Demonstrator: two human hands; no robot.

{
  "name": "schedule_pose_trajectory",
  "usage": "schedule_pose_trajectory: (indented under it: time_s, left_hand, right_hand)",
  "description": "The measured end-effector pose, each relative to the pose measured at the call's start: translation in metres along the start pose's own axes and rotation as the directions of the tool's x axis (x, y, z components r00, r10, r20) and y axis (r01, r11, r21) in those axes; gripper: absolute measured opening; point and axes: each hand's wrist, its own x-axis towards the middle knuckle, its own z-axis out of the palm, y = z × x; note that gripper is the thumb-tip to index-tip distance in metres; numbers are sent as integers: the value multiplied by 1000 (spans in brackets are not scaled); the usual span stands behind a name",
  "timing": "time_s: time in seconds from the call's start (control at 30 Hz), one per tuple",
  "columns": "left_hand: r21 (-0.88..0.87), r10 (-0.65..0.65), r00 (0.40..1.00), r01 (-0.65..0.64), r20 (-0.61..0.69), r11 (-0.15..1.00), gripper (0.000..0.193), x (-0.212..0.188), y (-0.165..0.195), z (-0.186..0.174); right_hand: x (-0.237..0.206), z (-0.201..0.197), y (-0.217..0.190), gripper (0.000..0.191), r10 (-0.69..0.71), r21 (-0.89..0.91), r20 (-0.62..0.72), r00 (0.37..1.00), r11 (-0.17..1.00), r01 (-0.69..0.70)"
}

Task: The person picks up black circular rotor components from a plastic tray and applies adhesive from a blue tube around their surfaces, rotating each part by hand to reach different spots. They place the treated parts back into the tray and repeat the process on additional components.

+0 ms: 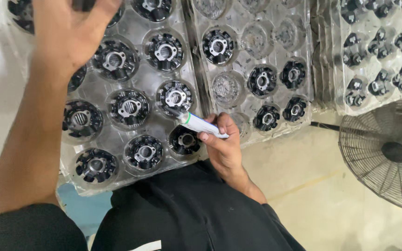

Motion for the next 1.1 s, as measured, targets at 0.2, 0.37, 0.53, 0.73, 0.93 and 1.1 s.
schedule_pose_trajectory:
  time_s: [0.2, 0.37, 0.53, 0.73, 0.93, 1.1]
  left_hand:
    - [-713, -53, 973, -128, -226, 689, 43, -81, 37, -1]
    - [-992, -583, 813, -87, -21, -86, 57, -107, 64, 7]
    - [-995, -483, 872, -42, -78, 85, 41, -119, 76, 31]
    - [-904, -395, 883, -73, -255, 421, 44, -128, 104, 64]
    - [-796, -252, 926, -80, -283, 601, 49, -119, 127, 62]
    - [-766, -221, 934, -78, -279, 638, 51, -120, 127, 62]
  right_hand:
    - [-6, 7, -1, 44, -32, -106, 34, 999, 994, 36]
    - [-8, 10, 0, 43, -16, -156, 29, 999, 988, 21]
    - [-17, 20, -1, 44, -309, -465, 166, 936, 813, 351]
    - [-25, 30, -19, 49, -555, -696, 485, 676, 224, 682]
    - [-29, 42, -24, 50, -588, -723, 527, 613, 69, 687]
    - [-27, 46, -19, 51, -594, -742, 555, 583, -37, 669]
